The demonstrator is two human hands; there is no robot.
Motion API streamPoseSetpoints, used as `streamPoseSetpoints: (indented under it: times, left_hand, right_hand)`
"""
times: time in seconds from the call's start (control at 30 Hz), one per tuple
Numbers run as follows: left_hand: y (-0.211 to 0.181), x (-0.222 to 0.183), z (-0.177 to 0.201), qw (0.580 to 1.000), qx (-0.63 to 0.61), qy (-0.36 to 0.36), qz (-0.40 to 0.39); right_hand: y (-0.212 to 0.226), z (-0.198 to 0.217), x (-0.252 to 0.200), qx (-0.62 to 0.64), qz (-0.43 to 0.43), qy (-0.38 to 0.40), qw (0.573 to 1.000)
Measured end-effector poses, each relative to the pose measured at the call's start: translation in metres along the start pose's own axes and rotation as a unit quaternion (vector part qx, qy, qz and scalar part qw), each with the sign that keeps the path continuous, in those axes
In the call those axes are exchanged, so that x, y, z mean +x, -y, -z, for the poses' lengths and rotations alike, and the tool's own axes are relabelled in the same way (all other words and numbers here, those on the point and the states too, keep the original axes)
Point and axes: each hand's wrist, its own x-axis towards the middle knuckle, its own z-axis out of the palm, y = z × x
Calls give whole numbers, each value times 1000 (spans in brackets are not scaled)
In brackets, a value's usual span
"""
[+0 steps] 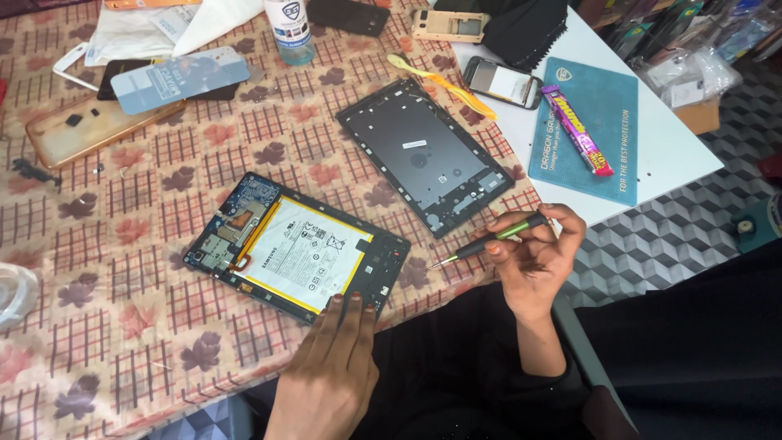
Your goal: The person uses a screwdriver to remove screws from a disassembled tablet, then lifts and sets aside the back cover. They continue to unscrew internal components and reposition the tablet on the work surface.
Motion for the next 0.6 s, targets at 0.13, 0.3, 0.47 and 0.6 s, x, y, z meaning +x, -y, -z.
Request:
streamPoseSetpoints:
  times: [0.13, 0.3, 0.47, 0.6]
  left_hand:
    - [-5, 1, -10, 999, 41, -16, 4]
    - [-13, 0, -16, 997, 69, -17, 21]
    - [-3, -3, -8, 1000, 22, -14, -1]
    - [13, -7, 2, 998, -59, 34, 2]
  right_hand:
    - [4, -1, 2, 11, -12, 9, 1000]
    - [6, -2, 4, 5, -19, 15, 1000]
    - [6, -2, 3, 9, -25, 16, 1000]
    - [6, -4, 4, 16, -22, 17, 999]
